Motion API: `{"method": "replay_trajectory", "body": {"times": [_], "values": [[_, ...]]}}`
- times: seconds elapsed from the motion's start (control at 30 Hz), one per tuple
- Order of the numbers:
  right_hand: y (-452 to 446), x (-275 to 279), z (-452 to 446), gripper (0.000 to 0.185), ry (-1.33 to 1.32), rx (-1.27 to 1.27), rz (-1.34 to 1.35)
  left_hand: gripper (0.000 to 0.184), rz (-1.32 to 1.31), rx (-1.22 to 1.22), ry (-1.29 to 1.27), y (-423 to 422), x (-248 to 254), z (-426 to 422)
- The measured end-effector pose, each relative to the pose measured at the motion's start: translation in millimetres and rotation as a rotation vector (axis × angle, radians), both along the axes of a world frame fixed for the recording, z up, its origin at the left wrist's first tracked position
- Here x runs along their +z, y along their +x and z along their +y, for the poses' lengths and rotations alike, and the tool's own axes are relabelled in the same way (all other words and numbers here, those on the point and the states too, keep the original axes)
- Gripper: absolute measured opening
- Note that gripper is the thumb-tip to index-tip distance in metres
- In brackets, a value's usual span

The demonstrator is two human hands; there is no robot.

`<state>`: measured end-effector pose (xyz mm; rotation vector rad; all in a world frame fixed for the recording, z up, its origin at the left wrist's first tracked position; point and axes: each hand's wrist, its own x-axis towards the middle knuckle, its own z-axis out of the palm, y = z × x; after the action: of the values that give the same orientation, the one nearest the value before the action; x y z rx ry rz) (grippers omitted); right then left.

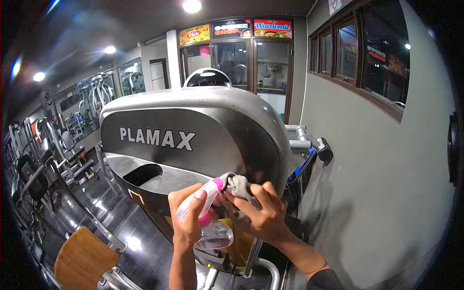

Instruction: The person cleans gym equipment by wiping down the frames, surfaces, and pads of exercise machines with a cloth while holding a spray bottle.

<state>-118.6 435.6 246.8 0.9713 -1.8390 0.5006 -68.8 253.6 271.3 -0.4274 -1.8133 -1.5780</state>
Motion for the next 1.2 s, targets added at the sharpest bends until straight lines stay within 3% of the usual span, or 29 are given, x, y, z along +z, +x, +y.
{"method": "replay_trajectory", "body": {"times": [0.07,0.17,0.23,0.37,0.43,0.5,0.6,0.7,0.83,0.97,1.03,1.1,1.2], "values": [[-8,-13,6,0.037,-0.102,0.008,0.122,0.051,-0.041,-0.087,0.029,2,0,-3],[-19,-2,18,0.027,-0.479,-0.079,0.031,0.051,-0.058,-0.095,0.066,5,-3,-5],[-22,7,19,0.027,-0.541,-0.113,0.114,0.052,-0.046,-0.097,0.07,4,-7,-6],[3,-35,2,0.035,-0.347,-0.032,-0.045,0.053,-0.019,-0.053,0.002,6,-10,-9],[-11,-71,1,0.041,-0.131,0.117,0.167,0.053,-0.018,-0.038,-0.028,5,-10,-11],[-12,-80,5,0.041,-0.081,0.091,0.132,0.052,-0.001,-0.044,-0.003,5,-11,-10],[-17,-58,23,0.034,-0.37,-0.158,0.131,0.052,-0.01,-0.042,-0.001,8,-10,-8],[-18,-43,14,0.031,-0.683,-0.129,-0.006,0.052,-0.017,-0.055,-0.004,5,-18,-14],[-2,-97,2,0.027,-0.329,-0.004,-0.011,0.051,-0.011,-0.049,-0.022,5,-18,-13],[-3,-99,-3,0.03,-0.21,0.107,0.047,0.052,-0.025,-0.047,0.014,6,-18,-12],[-8,-97,9,0.033,-0.239,-0.015,0.067,0.052,-0.025,-0.049,0.031,7,-16,-13],[-9,-80,18,0.041,-0.436,-0.142,-0.071,0.052,-0.046,-0.076,0.027,8,-14,-14],[-24,-34,28,0.027,-0.693,-0.082,-0.12,0.052,-0.05,-0.074,-0.001,6,-14,-16]]}}
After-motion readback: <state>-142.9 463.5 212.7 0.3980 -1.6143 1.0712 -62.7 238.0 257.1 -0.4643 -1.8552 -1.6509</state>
